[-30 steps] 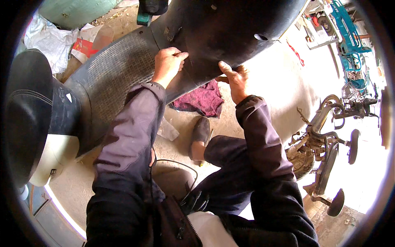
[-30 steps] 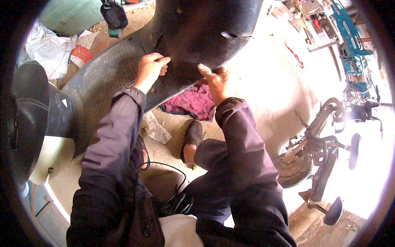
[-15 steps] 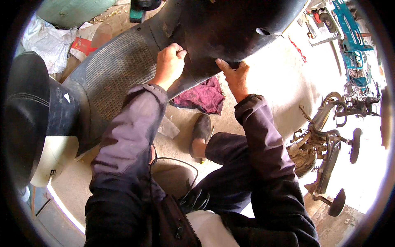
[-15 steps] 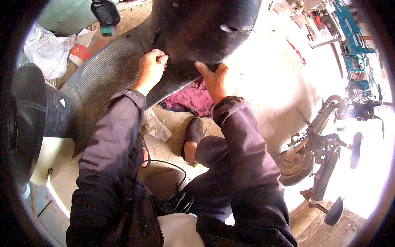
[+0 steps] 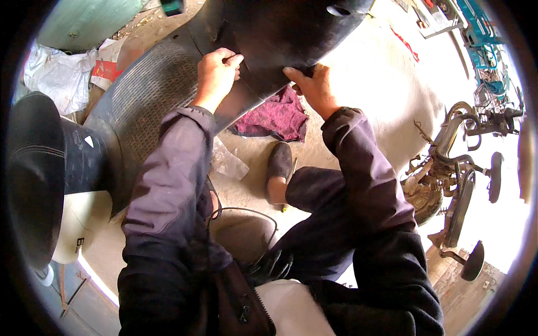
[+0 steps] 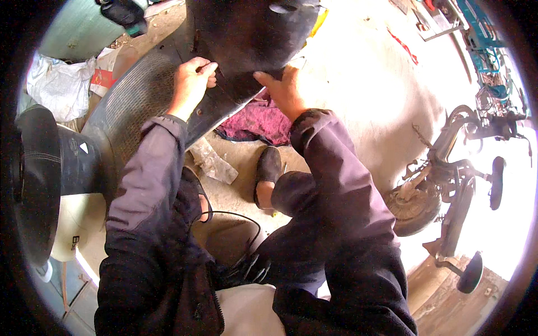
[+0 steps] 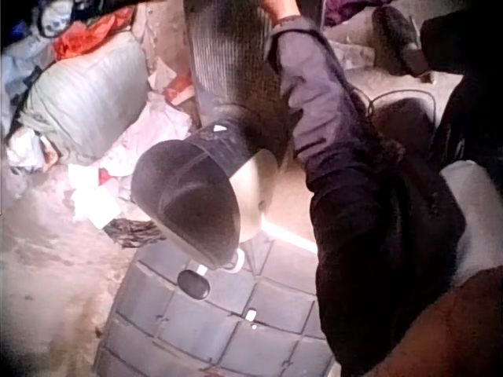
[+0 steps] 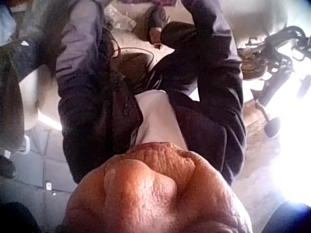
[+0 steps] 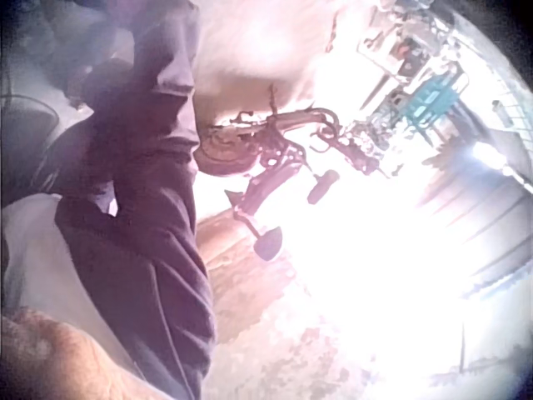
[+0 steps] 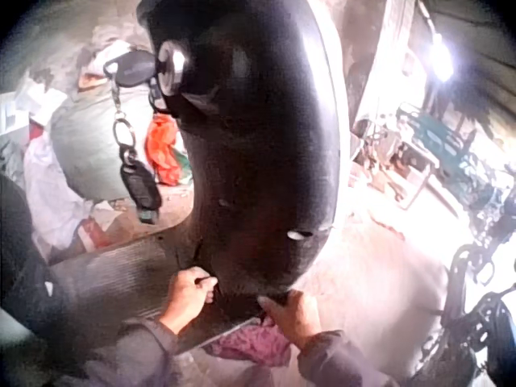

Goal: The person unscrews the side panel of a scooter with a screwdriver, then lifts the seat and wipes internal components with a cloth.

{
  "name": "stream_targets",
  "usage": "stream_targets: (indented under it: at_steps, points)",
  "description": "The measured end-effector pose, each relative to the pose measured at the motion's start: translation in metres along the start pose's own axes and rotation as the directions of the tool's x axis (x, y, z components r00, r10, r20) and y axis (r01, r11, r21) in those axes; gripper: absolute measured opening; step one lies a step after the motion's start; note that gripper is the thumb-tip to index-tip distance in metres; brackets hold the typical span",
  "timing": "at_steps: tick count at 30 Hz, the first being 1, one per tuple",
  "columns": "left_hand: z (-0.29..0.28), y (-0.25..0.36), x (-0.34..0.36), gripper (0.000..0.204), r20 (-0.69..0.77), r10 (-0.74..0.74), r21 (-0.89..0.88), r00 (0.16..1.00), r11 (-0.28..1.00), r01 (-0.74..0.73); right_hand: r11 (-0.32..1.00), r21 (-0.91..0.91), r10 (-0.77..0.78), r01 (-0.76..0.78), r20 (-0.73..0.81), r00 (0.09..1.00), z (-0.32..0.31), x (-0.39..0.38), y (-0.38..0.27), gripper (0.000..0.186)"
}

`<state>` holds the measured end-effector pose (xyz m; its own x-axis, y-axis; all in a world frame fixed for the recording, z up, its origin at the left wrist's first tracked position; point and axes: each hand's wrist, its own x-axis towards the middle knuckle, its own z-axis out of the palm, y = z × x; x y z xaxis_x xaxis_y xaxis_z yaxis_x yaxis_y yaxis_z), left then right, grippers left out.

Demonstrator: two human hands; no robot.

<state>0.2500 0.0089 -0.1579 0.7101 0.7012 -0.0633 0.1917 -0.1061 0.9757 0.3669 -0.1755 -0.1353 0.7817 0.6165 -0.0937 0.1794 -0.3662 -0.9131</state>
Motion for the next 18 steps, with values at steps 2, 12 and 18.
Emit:
stream_targets:
  at_steps: [2,12,18]
  points:
    - [0.0,0.003,0.001,0.015,0.013,-0.008,-0.003,1.0,1.0,0.008,0.997,-0.071,-0.024,0.02,-0.051,0.998,0.001,0.002,0.011,0.038]
    - [-0.002,0.002,-0.001,0.011,0.047,0.045,0.104,0.998,0.993,-0.05,0.974,-0.224,-0.046,0.038,-0.034,0.998,0.003,-0.001,0.015,0.037]
    - [-0.002,0.002,-0.003,0.013,0.045,0.072,0.161,0.996,0.984,-0.078,0.997,-0.082,0.014,-0.011,0.042,0.999,-0.002,-0.003,0.005,0.036]
